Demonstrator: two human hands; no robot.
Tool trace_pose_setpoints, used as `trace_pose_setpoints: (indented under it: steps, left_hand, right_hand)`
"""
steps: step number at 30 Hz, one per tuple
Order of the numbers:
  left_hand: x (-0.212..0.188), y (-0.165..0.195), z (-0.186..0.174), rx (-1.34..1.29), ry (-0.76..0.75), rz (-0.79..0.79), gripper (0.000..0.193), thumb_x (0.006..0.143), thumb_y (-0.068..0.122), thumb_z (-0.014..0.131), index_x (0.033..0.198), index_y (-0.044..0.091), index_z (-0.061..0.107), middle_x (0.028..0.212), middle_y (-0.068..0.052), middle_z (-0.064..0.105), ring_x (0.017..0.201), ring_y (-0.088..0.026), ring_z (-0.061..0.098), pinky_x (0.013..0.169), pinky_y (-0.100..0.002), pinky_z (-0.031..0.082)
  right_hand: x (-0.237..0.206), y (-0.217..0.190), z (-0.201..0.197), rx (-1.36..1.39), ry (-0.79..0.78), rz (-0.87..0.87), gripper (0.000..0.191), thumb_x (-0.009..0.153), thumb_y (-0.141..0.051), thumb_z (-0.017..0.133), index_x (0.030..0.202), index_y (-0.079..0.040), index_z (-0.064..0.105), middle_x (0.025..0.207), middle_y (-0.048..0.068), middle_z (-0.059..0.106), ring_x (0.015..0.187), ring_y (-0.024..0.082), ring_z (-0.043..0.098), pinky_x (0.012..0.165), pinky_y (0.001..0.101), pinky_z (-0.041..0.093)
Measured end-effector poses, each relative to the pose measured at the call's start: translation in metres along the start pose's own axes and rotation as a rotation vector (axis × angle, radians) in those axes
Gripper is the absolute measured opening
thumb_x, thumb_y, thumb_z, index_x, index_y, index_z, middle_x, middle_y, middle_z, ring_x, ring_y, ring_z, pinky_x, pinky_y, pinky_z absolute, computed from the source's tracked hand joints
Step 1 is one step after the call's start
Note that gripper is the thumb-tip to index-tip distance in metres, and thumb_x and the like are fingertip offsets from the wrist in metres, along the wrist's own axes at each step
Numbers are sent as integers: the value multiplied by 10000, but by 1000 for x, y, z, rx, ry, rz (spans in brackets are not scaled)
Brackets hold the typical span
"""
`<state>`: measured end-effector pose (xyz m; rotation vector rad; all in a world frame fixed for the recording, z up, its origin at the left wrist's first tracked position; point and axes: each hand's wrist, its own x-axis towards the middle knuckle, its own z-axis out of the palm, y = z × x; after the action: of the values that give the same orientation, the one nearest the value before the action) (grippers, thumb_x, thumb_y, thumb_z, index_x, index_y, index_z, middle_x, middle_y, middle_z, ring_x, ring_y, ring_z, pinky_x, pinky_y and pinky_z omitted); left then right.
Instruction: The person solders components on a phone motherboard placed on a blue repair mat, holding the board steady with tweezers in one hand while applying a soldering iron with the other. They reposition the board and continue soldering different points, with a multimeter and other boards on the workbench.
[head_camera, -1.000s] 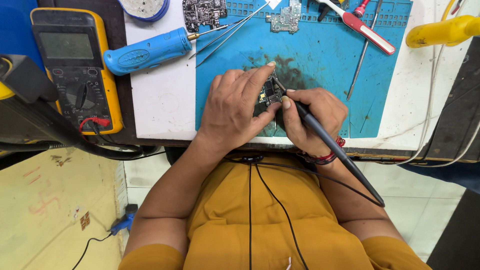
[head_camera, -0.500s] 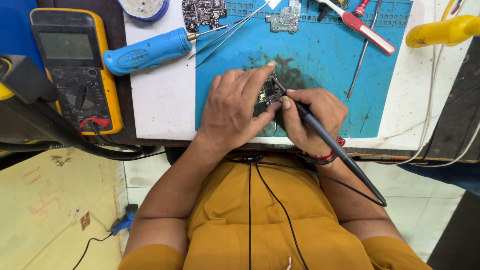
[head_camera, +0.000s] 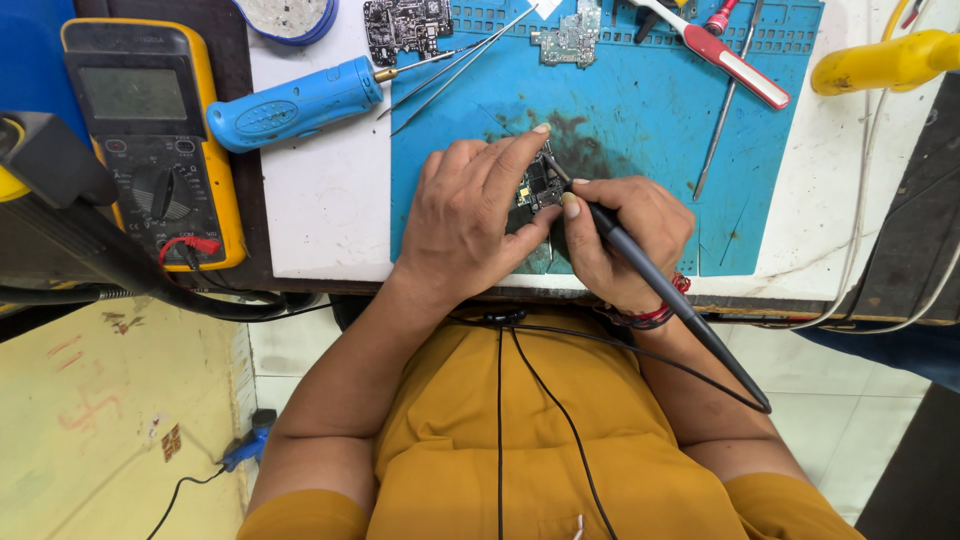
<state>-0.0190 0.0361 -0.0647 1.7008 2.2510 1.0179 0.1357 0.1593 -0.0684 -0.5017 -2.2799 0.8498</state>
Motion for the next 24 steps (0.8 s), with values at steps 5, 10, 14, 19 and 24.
trace_pose_setpoints:
  steps: [5,10,14,19,24]
  left_hand:
    - [0,0,-1,1,-3,0,762,850,311,880,1463,80,490,1253,-73,677,1058,-254,608,912,-401,441]
    - [0,0,-1,2,-2,1,762,848,308,879,1462,80,490,1261,-70,678,1058,-250,608,908,-402,440]
    - [0,0,0,2,0,-2,763,851,310,880,1464,78,490,1251,-75,675,1058,-252,605,908,-404,442]
    - [0,0,0,0,-5,-4,766,848,308,880,1465,78,488,1255,-72,675,1059,-252,605,908,-405,441]
    - [0,0,-1,4,-8,-7,768,848,310,881,1466,82,487,1257,-68,670,1060,-254,604,911,-405,441]
  right_hand:
    - [0,-1,0,-3,-3,12,112,951,-38,789,989,-8,688,885,131,722,740,273,700,639,326,520]
    - [0,-1,0,11,-7,5,117,953,-42,785,1001,-12,683,905,127,727,760,274,708,659,326,532]
    - [0,-2,-1,7,-11,15,121,946,-41,790,1000,-10,686,900,128,727,754,272,706,680,342,528]
    - [0,-1,-1,8,-7,7,127,955,-45,794,1006,-14,683,908,124,731,771,272,713,661,326,534]
    - [0,-1,0,-2,-7,13,126,953,-44,797,1005,-12,687,900,124,730,763,271,712,658,327,532]
